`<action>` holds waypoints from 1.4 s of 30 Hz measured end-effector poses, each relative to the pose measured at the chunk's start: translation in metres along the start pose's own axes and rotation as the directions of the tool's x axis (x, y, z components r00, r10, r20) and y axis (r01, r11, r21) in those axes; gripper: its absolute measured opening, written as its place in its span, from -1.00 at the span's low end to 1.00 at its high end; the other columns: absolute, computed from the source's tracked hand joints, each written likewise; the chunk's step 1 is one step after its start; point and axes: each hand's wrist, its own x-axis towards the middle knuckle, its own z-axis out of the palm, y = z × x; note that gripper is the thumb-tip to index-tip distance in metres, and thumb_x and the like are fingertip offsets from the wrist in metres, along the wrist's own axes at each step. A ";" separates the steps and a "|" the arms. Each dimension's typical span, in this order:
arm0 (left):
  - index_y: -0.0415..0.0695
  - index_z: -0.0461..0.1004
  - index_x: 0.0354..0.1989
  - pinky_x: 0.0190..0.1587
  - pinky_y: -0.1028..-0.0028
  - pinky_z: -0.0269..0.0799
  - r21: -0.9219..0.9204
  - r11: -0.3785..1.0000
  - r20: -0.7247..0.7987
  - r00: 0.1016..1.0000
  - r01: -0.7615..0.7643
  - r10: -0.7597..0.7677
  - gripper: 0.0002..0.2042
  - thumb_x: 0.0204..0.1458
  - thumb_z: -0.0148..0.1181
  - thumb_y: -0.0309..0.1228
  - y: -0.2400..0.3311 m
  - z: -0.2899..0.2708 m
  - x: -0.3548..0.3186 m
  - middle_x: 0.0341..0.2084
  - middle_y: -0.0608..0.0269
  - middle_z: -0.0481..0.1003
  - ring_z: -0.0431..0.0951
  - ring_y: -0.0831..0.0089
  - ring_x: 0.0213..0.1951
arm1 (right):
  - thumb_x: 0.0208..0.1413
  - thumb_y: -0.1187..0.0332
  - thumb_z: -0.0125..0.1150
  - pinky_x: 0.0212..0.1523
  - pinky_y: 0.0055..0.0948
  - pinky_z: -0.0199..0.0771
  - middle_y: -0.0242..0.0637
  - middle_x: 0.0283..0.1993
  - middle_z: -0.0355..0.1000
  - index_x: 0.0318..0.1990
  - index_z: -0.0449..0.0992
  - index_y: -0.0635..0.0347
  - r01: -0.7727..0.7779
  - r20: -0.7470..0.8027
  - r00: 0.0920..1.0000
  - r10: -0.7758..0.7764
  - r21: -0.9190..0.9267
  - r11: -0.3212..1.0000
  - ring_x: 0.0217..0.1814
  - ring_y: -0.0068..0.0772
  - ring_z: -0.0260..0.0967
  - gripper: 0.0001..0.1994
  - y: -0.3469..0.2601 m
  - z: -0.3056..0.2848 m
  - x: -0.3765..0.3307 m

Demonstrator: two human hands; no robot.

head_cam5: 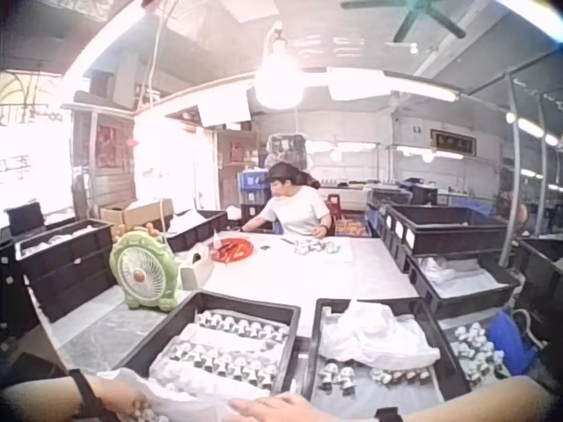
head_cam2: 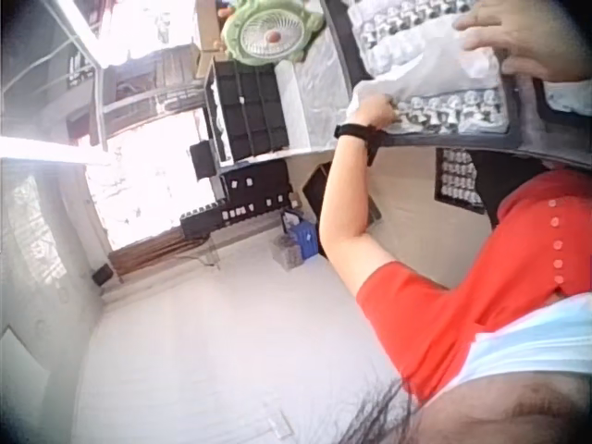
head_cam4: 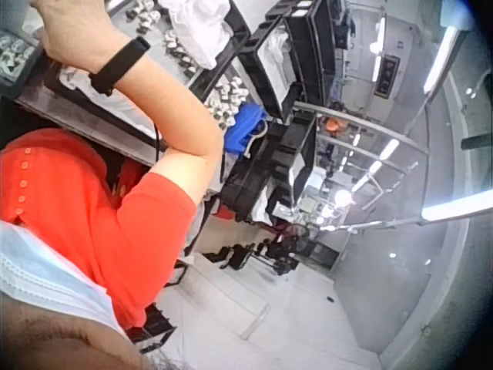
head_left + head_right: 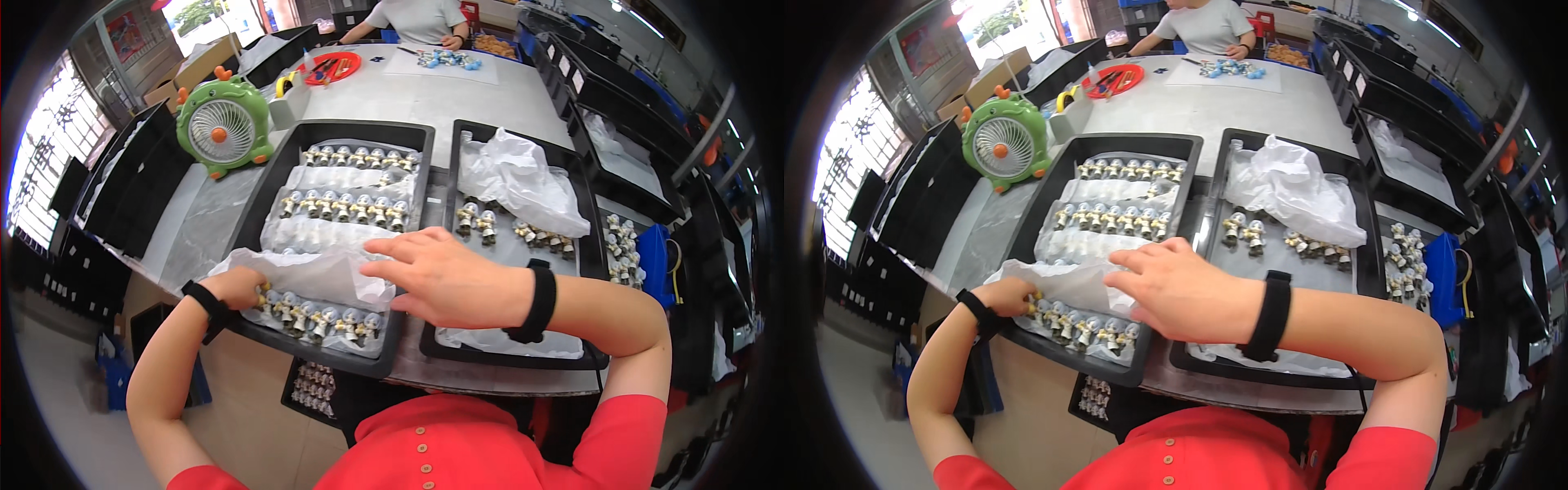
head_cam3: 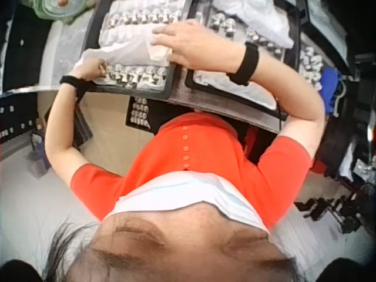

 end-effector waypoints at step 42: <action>-0.09 0.22 0.24 0.07 0.42 0.38 -0.798 -0.401 -0.565 0.789 -0.449 0.242 -0.62 0.25 -0.05 -0.37 0.263 -0.038 0.054 0.00 0.29 0.40 0.45 0.49 0.00 | -0.32 0.54 0.41 0.18 -0.21 0.24 -0.18 0.14 0.30 0.15 0.28 0.13 -0.194 -0.423 0.864 0.272 0.220 0.956 0.18 -0.08 0.22 -0.27 0.066 -0.002 -0.090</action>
